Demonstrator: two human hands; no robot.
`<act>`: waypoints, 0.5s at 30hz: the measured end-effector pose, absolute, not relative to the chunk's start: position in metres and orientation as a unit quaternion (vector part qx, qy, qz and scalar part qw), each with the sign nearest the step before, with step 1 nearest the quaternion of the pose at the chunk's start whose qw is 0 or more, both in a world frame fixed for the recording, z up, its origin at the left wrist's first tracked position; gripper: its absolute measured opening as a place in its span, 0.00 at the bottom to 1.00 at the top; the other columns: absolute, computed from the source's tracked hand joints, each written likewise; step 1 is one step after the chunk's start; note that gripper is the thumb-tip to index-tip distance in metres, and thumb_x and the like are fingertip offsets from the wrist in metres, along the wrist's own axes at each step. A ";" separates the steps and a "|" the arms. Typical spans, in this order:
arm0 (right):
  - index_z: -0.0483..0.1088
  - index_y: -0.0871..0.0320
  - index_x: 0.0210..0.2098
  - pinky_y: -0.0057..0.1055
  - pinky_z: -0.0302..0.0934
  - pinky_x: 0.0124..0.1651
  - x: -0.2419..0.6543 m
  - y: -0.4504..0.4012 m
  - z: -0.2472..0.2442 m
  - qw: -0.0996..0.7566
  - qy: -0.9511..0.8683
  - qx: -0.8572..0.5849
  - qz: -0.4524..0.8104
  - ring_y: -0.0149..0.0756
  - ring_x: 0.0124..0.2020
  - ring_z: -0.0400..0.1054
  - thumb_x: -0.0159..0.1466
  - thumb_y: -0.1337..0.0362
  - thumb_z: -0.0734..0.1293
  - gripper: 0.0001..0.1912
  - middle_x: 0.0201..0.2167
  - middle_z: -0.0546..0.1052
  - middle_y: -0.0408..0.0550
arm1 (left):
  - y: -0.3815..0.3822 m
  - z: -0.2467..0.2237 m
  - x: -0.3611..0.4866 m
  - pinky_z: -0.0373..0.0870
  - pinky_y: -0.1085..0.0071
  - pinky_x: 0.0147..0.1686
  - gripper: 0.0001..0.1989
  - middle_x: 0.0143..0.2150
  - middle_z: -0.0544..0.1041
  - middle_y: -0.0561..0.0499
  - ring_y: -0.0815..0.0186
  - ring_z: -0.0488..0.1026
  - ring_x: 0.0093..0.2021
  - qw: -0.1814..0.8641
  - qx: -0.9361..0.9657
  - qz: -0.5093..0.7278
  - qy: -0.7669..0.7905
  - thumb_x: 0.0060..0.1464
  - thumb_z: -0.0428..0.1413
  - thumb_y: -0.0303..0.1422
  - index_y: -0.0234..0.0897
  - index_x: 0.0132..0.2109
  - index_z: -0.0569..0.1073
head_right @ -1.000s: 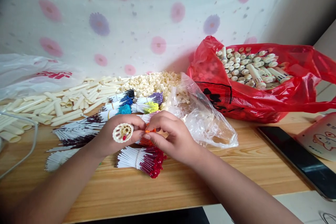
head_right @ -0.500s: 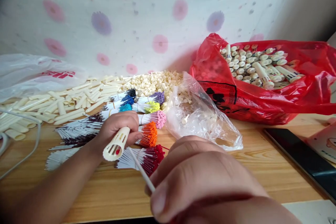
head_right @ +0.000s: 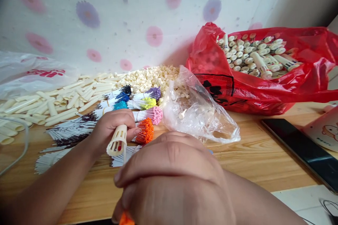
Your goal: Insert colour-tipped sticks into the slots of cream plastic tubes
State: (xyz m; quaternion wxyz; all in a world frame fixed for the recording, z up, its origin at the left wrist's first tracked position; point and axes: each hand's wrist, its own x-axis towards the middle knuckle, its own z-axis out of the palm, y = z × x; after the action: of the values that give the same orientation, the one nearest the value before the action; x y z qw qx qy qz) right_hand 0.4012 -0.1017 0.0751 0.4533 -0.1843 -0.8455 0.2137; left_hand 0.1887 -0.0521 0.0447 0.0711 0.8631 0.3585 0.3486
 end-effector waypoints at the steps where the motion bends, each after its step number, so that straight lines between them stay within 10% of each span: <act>1: 0.67 0.53 0.33 0.18 0.69 0.31 0.399 -0.101 0.076 0.443 -0.849 -0.173 0.230 0.28 0.28 0.72 0.61 0.62 0.59 0.06 0.27 0.75 0.42 | -0.052 0.045 0.189 0.57 0.76 0.22 0.12 0.18 0.64 0.55 0.73 0.59 0.21 0.072 0.863 0.350 0.357 0.48 0.53 0.32 0.34 0.19 0.65; 15: 0.67 0.54 0.34 0.23 0.68 0.40 0.390 -0.095 0.065 0.449 -0.875 -0.137 0.122 0.30 0.34 0.71 0.56 0.74 0.62 0.10 0.33 0.76 0.40 | -0.052 0.041 0.191 0.56 0.74 0.22 0.15 0.16 0.64 0.54 0.71 0.60 0.21 0.072 0.875 0.340 0.337 0.50 0.51 0.35 0.34 0.18 0.65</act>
State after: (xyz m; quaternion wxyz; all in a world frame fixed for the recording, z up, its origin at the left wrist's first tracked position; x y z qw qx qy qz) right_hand 0.3903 -0.0951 0.0648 0.4485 -0.1373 -0.8747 0.1220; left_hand 0.1914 -0.0521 0.0412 0.0725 0.8752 0.3367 0.3396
